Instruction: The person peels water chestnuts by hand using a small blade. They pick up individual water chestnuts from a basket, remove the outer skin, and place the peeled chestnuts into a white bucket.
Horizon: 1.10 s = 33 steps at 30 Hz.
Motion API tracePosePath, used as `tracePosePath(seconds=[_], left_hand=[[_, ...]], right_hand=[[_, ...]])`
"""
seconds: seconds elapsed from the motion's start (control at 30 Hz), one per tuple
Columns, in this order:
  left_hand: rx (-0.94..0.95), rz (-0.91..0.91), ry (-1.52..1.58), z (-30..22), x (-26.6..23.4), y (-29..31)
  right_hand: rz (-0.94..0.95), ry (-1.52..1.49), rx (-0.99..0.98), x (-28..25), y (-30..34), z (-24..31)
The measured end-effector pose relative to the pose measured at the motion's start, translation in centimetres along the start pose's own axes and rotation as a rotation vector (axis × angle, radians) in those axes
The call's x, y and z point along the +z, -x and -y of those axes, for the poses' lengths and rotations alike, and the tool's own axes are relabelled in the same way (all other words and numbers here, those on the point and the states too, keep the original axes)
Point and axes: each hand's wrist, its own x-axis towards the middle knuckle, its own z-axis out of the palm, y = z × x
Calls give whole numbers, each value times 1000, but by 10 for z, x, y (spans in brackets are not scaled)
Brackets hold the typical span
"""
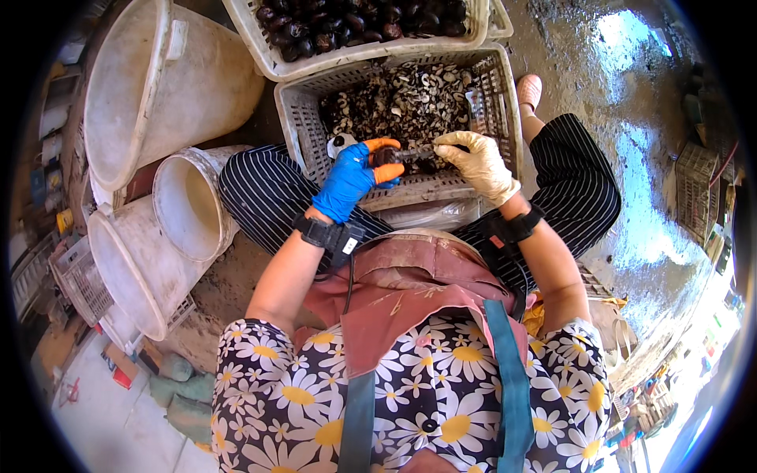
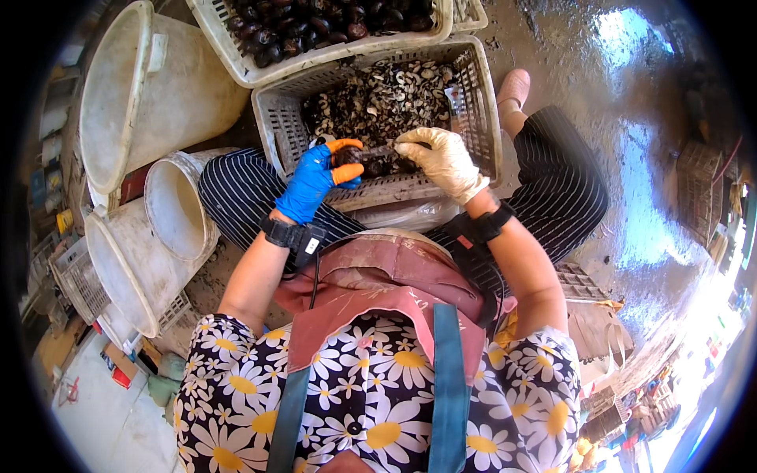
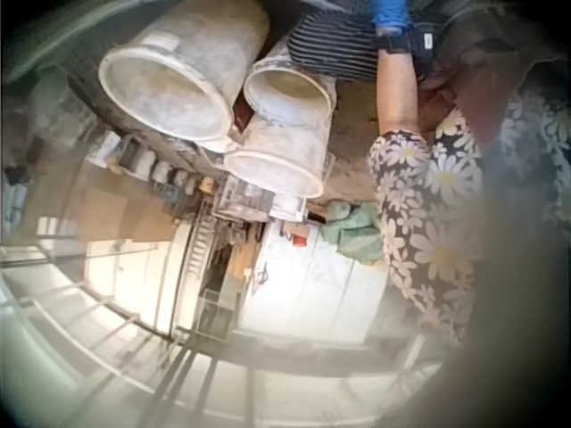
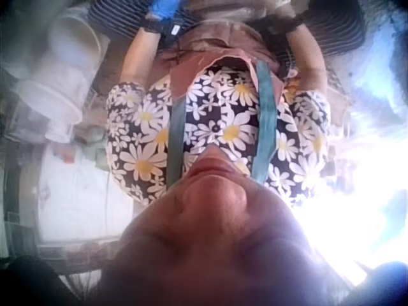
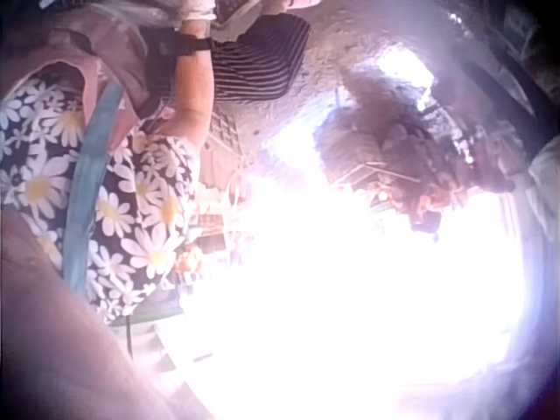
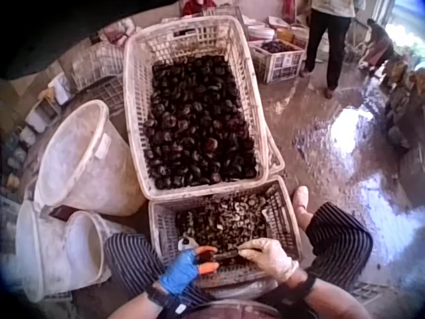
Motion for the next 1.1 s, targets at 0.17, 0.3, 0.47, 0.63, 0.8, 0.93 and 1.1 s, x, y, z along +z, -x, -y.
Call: tracePosePath(seconds=[0.17, 0.3, 0.47, 0.63, 0.8, 0.93, 1.1], left_hand=[[128, -1, 124, 25, 25, -9], [31, -103, 288, 10, 16, -7], [92, -80, 180, 5, 11, -8], [289, -81, 10, 10, 16, -10], [219, -9, -33, 7, 13, -9], [64, -44, 86, 13, 12, -4], [-61, -54, 51, 2, 14, -1]], right_hand=[[-104, -71, -112, 48, -23, 7], [-162, -300, -42, 22, -25, 14], [-141, -361, 1, 17, 1, 17], [-63, -274, -10, 25, 10, 16], [-90, -253, -130, 32, 11, 6], [-143, -54, -291, 34, 6, 1], [-290, -61, -10, 6, -11, -28]])
